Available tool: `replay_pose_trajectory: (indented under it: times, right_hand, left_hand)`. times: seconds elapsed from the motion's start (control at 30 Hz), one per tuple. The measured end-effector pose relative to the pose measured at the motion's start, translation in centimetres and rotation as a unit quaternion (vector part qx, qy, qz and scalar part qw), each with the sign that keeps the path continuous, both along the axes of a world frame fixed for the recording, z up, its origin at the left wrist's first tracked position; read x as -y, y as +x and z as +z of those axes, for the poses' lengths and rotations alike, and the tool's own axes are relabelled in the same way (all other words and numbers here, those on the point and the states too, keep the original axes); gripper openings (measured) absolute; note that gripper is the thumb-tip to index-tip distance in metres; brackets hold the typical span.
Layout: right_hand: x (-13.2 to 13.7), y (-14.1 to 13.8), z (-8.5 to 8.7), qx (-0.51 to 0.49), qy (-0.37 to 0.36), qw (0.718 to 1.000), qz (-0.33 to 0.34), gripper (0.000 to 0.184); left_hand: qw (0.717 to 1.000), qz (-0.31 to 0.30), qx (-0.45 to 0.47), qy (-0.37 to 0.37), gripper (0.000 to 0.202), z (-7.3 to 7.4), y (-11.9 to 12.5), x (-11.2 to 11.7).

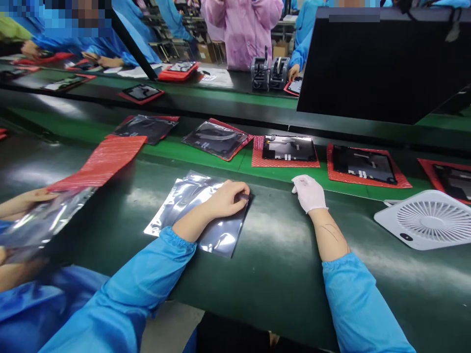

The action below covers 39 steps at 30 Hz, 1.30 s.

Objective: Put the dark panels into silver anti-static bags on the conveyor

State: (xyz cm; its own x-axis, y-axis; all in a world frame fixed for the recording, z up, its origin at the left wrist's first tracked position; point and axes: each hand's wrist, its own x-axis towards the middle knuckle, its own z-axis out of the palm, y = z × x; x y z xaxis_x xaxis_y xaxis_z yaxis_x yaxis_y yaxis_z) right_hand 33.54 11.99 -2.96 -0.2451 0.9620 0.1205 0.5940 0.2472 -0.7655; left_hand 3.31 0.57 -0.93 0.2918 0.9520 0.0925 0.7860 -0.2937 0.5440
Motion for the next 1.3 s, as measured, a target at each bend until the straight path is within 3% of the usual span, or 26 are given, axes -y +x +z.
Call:
replay_pose_trajectory:
  times: [0.33,0.73,0.9,1.07,1.3]
  right_hand:
    - [0.1,0.0,0.1,-0.011,0.004,1.000,-0.020,0.048]
    - [0.0,0.2,-0.2,-0.040,0.018,0.999,-0.018,0.046]
    - [-0.2,-0.1,-0.6,-0.080,0.009,0.996,-0.026,0.043]
    - [-0.3,-0.2,-0.9,-0.114,-0.021,0.992,-0.043,0.045]
    - [-2.0,-0.8,-0.1,-0.160,-0.060,0.977,-0.128,0.034]
  left_hand:
    - [0.999,-0.014,0.032,0.003,0.014,-0.3,-0.2,-0.2]
    - [0.999,-0.008,0.049,-0.006,0.015,-0.5,-0.3,-0.3]
    - [0.995,-0.027,0.078,0.057,0.013,-1.4,-0.5,-0.7]
    - [0.984,-0.056,0.074,0.153,0.008,-1.2,-0.7,-0.6]
    - [0.981,-0.073,0.077,0.162,0.014,-1.4,-0.8,-0.8]
